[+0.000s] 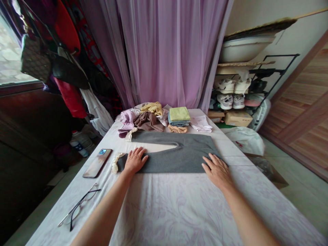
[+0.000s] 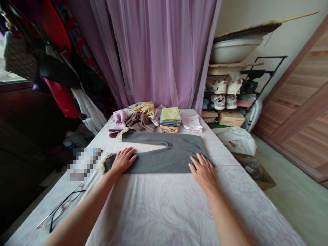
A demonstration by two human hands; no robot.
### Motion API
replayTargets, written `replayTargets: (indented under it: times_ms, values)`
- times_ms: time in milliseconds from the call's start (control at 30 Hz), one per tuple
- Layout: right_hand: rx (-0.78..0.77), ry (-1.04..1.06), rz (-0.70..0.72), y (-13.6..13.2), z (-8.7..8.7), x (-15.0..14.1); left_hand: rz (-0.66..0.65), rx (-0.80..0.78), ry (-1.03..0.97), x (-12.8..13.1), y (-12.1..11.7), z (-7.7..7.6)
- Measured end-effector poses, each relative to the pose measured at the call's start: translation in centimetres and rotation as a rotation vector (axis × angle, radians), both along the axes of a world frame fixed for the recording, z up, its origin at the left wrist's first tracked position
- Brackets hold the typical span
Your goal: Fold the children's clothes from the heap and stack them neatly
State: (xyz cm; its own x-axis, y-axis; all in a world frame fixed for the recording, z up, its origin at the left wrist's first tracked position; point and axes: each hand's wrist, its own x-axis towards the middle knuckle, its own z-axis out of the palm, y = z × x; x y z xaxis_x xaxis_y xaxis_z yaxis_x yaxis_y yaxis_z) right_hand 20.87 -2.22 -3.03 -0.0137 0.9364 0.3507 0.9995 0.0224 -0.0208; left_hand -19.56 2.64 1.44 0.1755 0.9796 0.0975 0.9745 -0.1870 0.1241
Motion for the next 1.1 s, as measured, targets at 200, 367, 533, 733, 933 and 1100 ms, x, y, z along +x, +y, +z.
replayTargets:
  times_ms: [200, 367, 533, 733, 933, 1100]
  values:
    - [0.092, 0.029, 0.065, 0.4, -1.1, 0.9, 0.005, 0.027, -0.046, 0.1, -0.2, 0.0]
    - [0.165, -0.019, 0.106, 0.6, -1.7, 1.3, 0.020, 0.041, -0.091, -0.2, -0.2, -0.5]
    - [0.226, -0.050, 0.130, 1.2, -2.5, 1.8, 0.032, 0.065, -0.133, -0.4, -0.2, -1.0]
    - [0.222, -0.032, 0.145, 1.3, -2.8, 2.1, 0.030, 0.062, -0.156, -0.3, -0.4, -0.7]
    - [0.215, -0.005, 0.145, 1.0, -2.8, 2.2, 0.023, 0.093, -0.166, -0.4, -0.4, -1.1]
    - [0.252, 0.034, 0.166, 1.4, -2.7, 1.6, 0.010, 0.100, -0.174, -0.5, -0.3, -1.1]
